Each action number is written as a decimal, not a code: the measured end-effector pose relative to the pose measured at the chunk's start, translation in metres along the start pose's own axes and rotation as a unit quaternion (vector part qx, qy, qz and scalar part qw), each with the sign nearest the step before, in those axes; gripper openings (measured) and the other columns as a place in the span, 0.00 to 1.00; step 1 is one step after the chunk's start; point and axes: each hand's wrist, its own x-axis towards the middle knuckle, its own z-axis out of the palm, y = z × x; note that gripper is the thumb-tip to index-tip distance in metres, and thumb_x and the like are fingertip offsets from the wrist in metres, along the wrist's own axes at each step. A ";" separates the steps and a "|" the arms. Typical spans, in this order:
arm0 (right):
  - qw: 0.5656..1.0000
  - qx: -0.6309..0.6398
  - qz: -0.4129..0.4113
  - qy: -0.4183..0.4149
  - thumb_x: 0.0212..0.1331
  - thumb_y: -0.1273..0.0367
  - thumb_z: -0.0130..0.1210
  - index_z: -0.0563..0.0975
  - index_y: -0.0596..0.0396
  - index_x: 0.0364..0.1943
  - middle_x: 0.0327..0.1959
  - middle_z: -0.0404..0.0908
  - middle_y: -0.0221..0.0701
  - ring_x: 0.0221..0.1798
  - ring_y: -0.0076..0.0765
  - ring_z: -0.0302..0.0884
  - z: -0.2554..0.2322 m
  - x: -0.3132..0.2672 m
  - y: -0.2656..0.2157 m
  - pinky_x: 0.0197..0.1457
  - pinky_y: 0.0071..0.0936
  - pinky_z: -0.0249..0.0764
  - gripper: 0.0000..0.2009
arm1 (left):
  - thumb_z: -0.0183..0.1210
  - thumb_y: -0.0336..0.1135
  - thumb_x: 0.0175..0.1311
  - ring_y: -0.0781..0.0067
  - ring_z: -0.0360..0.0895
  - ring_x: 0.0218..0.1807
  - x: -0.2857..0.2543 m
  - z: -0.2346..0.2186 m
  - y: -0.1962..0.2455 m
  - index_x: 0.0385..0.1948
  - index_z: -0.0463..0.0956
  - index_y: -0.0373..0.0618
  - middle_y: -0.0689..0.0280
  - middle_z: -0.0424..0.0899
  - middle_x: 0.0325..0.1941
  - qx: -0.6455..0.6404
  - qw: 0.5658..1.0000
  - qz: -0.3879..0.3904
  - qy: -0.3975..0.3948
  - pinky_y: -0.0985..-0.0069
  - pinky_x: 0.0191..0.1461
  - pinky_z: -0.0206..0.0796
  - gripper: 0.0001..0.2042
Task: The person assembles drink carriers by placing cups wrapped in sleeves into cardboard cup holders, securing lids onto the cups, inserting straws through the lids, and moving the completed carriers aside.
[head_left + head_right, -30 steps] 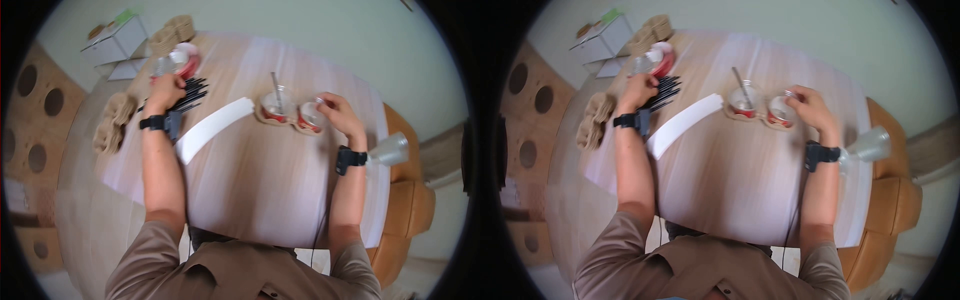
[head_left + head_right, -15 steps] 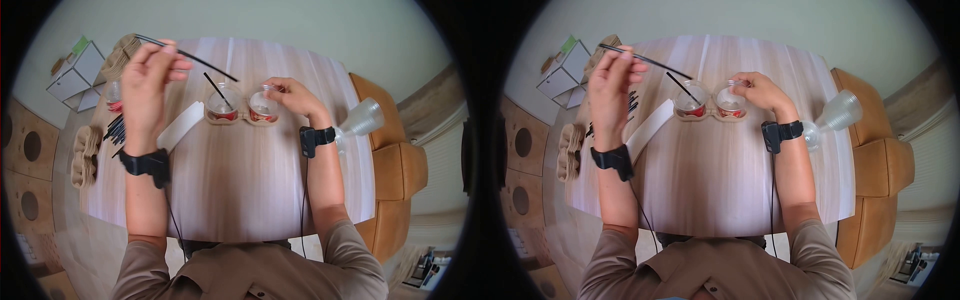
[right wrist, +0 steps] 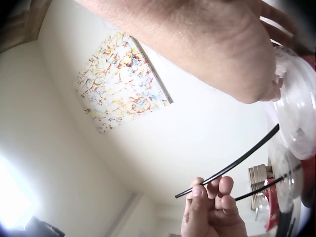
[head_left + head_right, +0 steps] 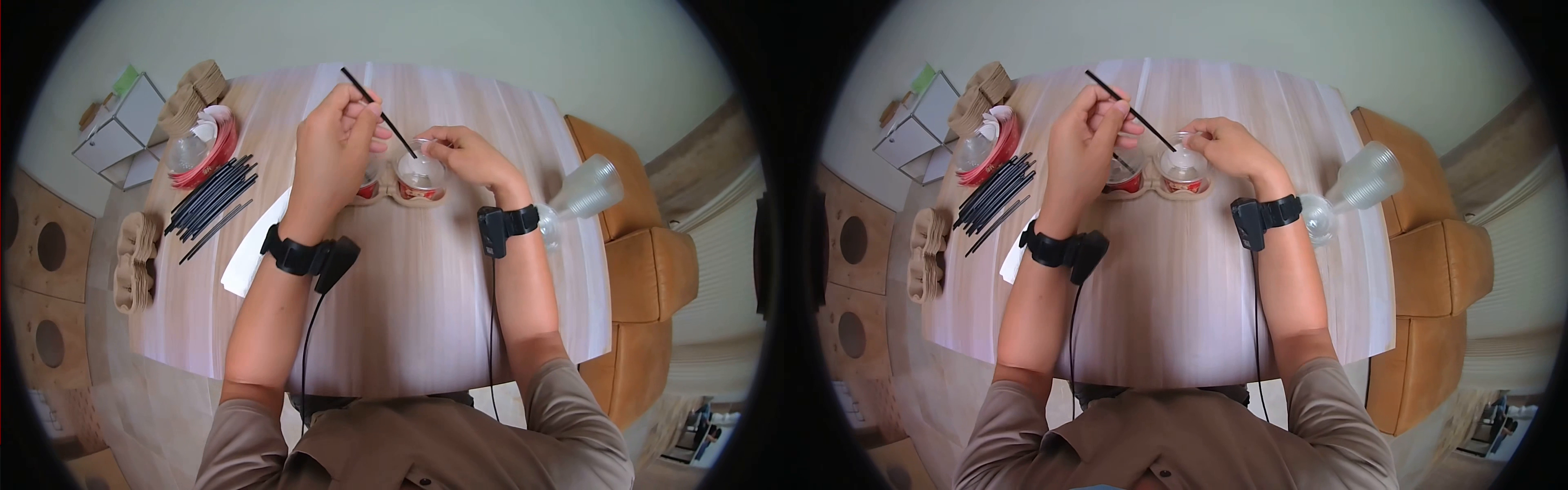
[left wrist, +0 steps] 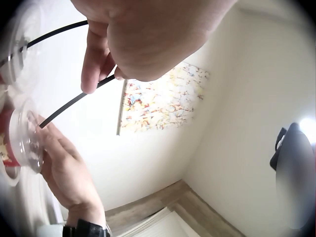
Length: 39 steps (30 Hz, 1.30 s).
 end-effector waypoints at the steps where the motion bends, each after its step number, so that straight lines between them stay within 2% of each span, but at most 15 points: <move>1: 1.000 0.016 0.000 0.000 0.80 0.63 0.60 0.88 0.57 0.62 0.47 0.91 0.32 0.50 0.30 0.83 0.000 -0.001 -0.002 0.58 0.31 0.78 0.17 | 0.58 0.30 0.87 0.74 0.93 0.44 0.003 0.003 -0.001 0.54 0.82 0.33 0.63 0.90 0.43 -0.001 1.000 -0.001 0.000 0.77 0.46 0.87 0.09; 2: 0.999 0.032 -0.001 0.001 0.79 0.62 0.62 0.89 0.58 0.60 0.48 0.92 0.38 0.51 0.37 0.85 0.000 -0.001 -0.003 0.60 0.35 0.80 0.17 | 0.58 0.29 0.87 0.75 0.92 0.43 0.007 0.006 -0.002 0.54 0.83 0.33 0.63 0.90 0.42 -0.001 1.000 0.005 0.002 0.77 0.46 0.86 0.08; 7: 1.000 0.022 -0.006 0.003 0.79 0.61 0.62 0.90 0.58 0.58 0.45 0.91 0.37 0.50 0.36 0.84 -0.001 0.001 -0.001 0.58 0.35 0.80 0.17 | 0.58 0.29 0.86 0.76 0.91 0.42 0.009 0.015 -0.007 0.53 0.83 0.33 0.64 0.90 0.40 0.012 1.000 0.002 0.006 0.76 0.45 0.86 0.08; 14: 1.000 0.020 -0.005 0.014 0.79 0.60 0.62 0.90 0.57 0.59 0.43 0.91 0.37 0.46 0.36 0.83 0.001 0.001 0.000 0.55 0.35 0.80 0.17 | 0.58 0.30 0.87 0.77 0.91 0.42 0.008 0.018 -0.014 0.50 0.82 0.34 0.65 0.89 0.39 0.023 0.999 0.004 -0.029 0.76 0.45 0.86 0.08; 22: 1.000 0.017 -0.008 0.009 0.79 0.60 0.62 0.90 0.57 0.60 0.43 0.92 0.37 0.46 0.35 0.85 0.001 0.003 0.001 0.55 0.34 0.80 0.18 | 0.59 0.30 0.86 0.77 0.91 0.41 0.006 0.015 -0.013 0.49 0.81 0.34 0.65 0.89 0.38 0.044 0.998 0.028 -0.031 0.77 0.43 0.86 0.07; 24: 1.000 0.025 -0.013 0.006 0.79 0.60 0.62 0.90 0.57 0.60 0.43 0.92 0.37 0.46 0.35 0.85 0.002 0.004 0.004 0.56 0.34 0.80 0.18 | 0.60 0.30 0.86 0.78 0.92 0.41 0.004 0.013 -0.015 0.48 0.81 0.34 0.65 0.89 0.39 0.079 0.995 0.054 -0.029 0.77 0.43 0.85 0.07; 30: 1.000 0.022 -0.003 0.012 0.79 0.61 0.62 0.90 0.57 0.59 0.44 0.92 0.36 0.47 0.35 0.85 0.002 0.000 -0.006 0.57 0.34 0.80 0.17 | 0.63 0.30 0.85 0.78 0.91 0.40 0.003 0.018 -0.017 0.46 0.82 0.34 0.65 0.89 0.39 0.092 0.994 0.058 -0.028 0.78 0.42 0.85 0.07; 31: 1.000 0.020 0.003 0.008 0.80 0.63 0.60 0.90 0.58 0.58 0.40 0.88 0.29 0.44 0.28 0.80 0.001 -0.002 -0.012 0.53 0.31 0.77 0.16 | 0.63 0.30 0.85 0.78 0.91 0.40 0.003 0.019 -0.020 0.46 0.82 0.34 0.65 0.89 0.39 0.091 0.994 0.058 -0.028 0.78 0.42 0.85 0.07; 32: 1.000 0.017 0.010 0.003 0.82 0.65 0.58 0.89 0.59 0.57 0.36 0.83 0.22 0.41 0.22 0.74 0.001 -0.003 -0.015 0.49 0.29 0.73 0.14 | 0.63 0.30 0.84 0.77 0.92 0.40 0.003 0.021 -0.024 0.46 0.81 0.34 0.64 0.89 0.39 0.103 0.990 0.096 -0.022 0.78 0.42 0.85 0.07; 33: 1.000 0.017 0.010 0.003 0.82 0.65 0.58 0.89 0.59 0.57 0.36 0.83 0.22 0.41 0.22 0.74 0.001 -0.004 -0.015 0.49 0.29 0.73 0.14 | 0.64 0.29 0.84 0.77 0.92 0.40 0.003 0.023 -0.027 0.46 0.81 0.33 0.64 0.89 0.39 0.114 0.984 0.134 -0.016 0.78 0.42 0.85 0.07; 36: 1.000 0.022 0.009 0.000 0.81 0.65 0.58 0.89 0.59 0.55 0.33 0.78 0.20 0.38 0.21 0.70 0.001 -0.004 -0.014 0.45 0.29 0.70 0.14 | 0.65 0.28 0.83 0.76 0.92 0.39 0.001 0.028 -0.032 0.46 0.81 0.32 0.62 0.89 0.39 0.133 0.976 0.169 -0.016 0.78 0.42 0.85 0.06; 39: 1.000 0.020 0.002 0.010 0.81 0.65 0.58 0.89 0.59 0.54 0.33 0.78 0.20 0.37 0.22 0.70 0.003 -0.003 -0.013 0.44 0.28 0.70 0.13 | 0.65 0.28 0.83 0.75 0.92 0.39 0.001 0.030 -0.035 0.45 0.80 0.32 0.61 0.89 0.38 0.127 0.976 0.177 -0.014 0.78 0.42 0.85 0.07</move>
